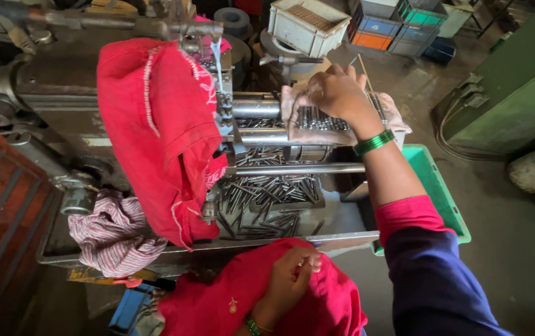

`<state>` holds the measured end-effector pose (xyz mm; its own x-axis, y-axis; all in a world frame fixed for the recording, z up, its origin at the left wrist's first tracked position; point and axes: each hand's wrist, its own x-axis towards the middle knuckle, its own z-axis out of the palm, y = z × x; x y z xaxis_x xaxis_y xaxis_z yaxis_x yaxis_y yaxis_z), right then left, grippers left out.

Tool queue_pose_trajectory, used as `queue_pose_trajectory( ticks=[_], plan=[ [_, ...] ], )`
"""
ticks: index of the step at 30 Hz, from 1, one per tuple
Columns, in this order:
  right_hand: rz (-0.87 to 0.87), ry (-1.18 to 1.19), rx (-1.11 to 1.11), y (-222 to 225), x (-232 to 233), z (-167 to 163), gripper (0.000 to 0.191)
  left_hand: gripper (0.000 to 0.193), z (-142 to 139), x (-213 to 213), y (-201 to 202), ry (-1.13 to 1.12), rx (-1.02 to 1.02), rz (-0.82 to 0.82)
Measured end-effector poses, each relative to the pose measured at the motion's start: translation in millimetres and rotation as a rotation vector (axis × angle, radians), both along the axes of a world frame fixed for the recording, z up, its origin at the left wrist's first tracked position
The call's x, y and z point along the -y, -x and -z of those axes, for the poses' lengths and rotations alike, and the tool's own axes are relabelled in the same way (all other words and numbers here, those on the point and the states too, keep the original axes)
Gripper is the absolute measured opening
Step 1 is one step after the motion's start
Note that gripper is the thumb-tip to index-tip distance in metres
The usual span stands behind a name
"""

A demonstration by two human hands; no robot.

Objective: The person operates a metalworking machine by repeatedly inserting small metal pins into a slot and pulling a lever to process them. They occasionally pause to wipe the machine with a cloth and inspect the pins.

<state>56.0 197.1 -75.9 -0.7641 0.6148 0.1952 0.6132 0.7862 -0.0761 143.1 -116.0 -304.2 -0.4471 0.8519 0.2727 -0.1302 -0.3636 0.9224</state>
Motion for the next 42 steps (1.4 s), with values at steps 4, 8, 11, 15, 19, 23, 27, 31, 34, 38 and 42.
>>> queue_pose_trajectory(
  ticks=[4,8,11,15,19,23,27,31,34,38,42],
  plan=[
    [-0.062,0.135,0.114,0,-18,1,0.061,0.016,0,-3,-2,0.059,-0.032,0.000],
    [-0.033,0.169,0.134,8,-29,11,0.069,0.014,3,-4,-3,0.041,-0.054,-0.018],
    [-0.036,0.172,0.079,7,-30,14,0.076,0.014,4,-6,-2,0.015,-0.060,-0.024],
    [-0.124,0.169,-0.096,-6,-23,13,0.064,0.014,3,-8,1,0.024,-0.061,-0.022],
    [-0.295,0.303,-0.315,-26,-8,16,0.046,0.014,4,-10,2,0.025,-0.093,-0.040],
    [-0.388,0.415,-0.415,-28,1,19,0.037,0.014,5,-12,4,0.011,-0.096,-0.036],
    [-0.441,0.461,-0.518,-23,6,20,0.035,0.014,5,-12,5,0.033,-0.111,-0.030],
    [-0.422,0.541,-0.552,-35,20,16,0.029,0.016,4,-11,5,0.032,-0.110,-0.035],
    [-0.546,0.560,-0.442,-57,46,22,0.025,0.016,4,-11,5,0.026,-0.073,-0.028],
    [-0.722,0.493,-0.139,-83,81,48,0.016,0.012,0,-10,4,0.049,-0.100,-0.043],
    [-0.710,0.366,0.166,-88,103,90,0.010,0.009,-9,-4,6,0.029,-0.187,-0.073]
  ],
)
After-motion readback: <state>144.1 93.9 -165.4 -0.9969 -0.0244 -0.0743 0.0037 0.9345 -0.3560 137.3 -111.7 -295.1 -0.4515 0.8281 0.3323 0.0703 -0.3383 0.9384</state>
